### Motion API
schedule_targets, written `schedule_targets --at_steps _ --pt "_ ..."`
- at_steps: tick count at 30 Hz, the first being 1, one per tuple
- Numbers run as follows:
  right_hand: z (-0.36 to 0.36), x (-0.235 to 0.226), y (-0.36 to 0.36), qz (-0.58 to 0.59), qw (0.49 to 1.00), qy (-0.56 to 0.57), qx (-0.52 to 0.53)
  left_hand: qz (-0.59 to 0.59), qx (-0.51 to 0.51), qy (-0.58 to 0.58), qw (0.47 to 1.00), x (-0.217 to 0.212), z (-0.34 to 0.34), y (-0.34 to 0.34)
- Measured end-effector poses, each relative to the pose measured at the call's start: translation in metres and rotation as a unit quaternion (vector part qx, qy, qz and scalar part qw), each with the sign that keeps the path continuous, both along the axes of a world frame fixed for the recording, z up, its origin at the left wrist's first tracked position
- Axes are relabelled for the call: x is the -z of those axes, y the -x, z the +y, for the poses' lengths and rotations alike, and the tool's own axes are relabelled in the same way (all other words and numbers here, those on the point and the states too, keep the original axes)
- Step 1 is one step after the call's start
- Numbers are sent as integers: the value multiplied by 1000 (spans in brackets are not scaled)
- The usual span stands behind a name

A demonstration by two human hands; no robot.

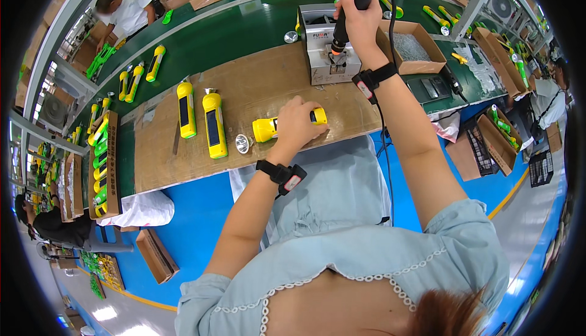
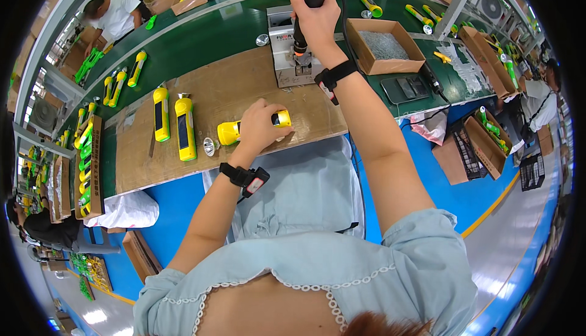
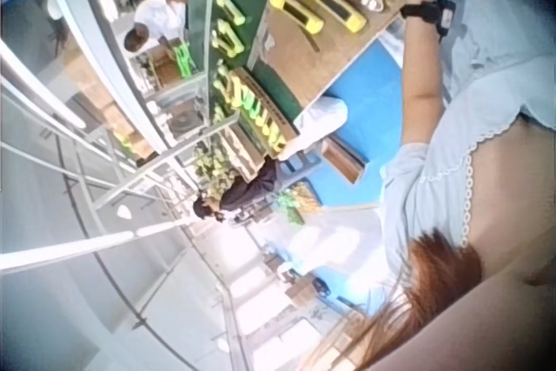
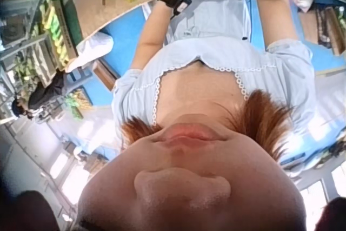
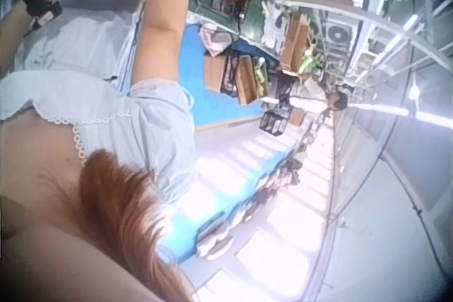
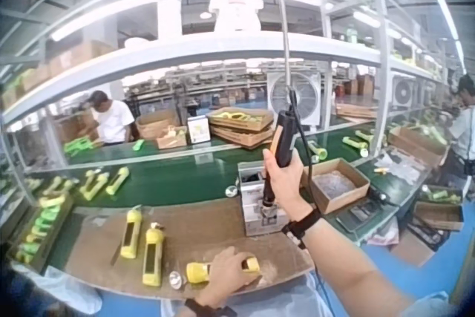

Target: Assembling components of yellow and green handheld flashlights on a production line.

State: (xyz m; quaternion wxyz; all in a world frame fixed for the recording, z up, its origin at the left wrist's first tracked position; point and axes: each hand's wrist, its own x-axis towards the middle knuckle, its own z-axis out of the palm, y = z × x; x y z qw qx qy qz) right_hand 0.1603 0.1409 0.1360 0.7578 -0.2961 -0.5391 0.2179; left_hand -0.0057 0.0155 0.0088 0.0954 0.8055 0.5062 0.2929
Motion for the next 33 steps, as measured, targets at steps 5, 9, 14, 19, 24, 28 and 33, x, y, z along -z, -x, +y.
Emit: schedule_targets --at_steps 5,9,14,19,24,28,33 --pt "5 4 0 -43 999 2 8 -2 -3 -6 1000 1 0 -1" --pt "2 2 -2 -72 996 39 -19 4 -11 12 1000 1 -1 -2" --pt "-2 2 -7 -77 996 33 -31 5 -2 -7 1000 1 -1 -1" --pt "-20 1 -3 -41 992 80 -88 -192 101 -36 976 -4 -2 17" --pt "-24 -6 -5 14 997 6 -74 -27 5 -92 995 -23 -21 60" --pt "-18 -5 -3 26 999 -13 -36 17 -43 -67 997 -16 -25 85" --pt "-9 2 1 -4 999 28 -29 29 -27 -39 998 -8 -31 84"
